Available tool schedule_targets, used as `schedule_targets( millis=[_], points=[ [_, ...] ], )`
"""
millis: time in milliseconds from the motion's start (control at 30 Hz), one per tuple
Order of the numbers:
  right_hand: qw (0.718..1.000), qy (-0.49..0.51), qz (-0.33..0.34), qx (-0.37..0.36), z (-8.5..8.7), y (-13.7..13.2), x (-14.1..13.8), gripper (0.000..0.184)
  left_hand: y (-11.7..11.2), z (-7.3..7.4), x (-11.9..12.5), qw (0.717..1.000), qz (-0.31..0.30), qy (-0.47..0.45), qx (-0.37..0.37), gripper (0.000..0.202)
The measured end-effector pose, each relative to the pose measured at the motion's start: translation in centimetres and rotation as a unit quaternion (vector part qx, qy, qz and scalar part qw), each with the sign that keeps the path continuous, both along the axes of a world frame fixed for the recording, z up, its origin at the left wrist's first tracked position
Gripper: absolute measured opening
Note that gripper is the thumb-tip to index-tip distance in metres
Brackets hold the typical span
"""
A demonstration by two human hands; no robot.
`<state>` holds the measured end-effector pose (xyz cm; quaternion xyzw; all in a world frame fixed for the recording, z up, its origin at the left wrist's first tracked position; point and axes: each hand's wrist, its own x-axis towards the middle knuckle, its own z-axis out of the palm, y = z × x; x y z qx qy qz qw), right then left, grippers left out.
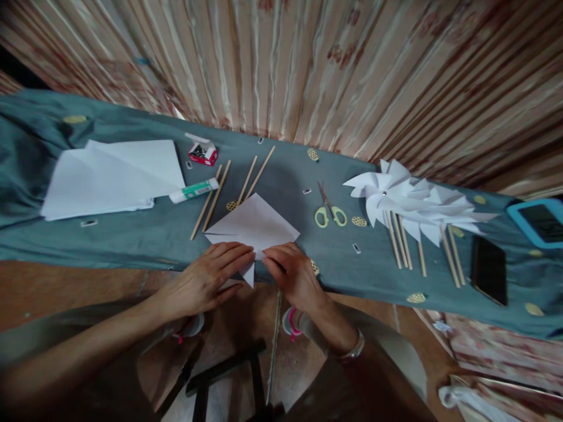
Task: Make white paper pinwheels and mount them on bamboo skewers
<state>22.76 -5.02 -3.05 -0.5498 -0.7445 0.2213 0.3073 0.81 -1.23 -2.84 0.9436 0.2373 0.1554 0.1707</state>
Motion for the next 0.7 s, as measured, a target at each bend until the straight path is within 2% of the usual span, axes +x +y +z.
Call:
schedule_targets(
  millis=[133,233,467,700],
  points=[
    [0.995,0.025,-0.085,-0.038,-0.5,0.2,-0.7,0.021,0.0,-0.1,0.1,1.000,0.002,-0.001,-0.008,0.053],
    [0.990,0.043,-0.121,-0.059,-0.5,0.5,-0.9,0.023,0.1,-0.1,0.1,1.000,0.000,-0.003,-0.008,0.055],
    [0.990,0.045,-0.118,-0.059,-0.4,1.0,-1.0,0.011,-0.1,-0.2,0.1,1.000,0.002,0.001,-0.012,0.059],
    [0.990,0.049,-0.119,-0.051,-0.5,1.3,-1.0,0.011,-0.1,-0.1,0.2,1.000,0.001,0.005,-0.018,0.059]
  ],
)
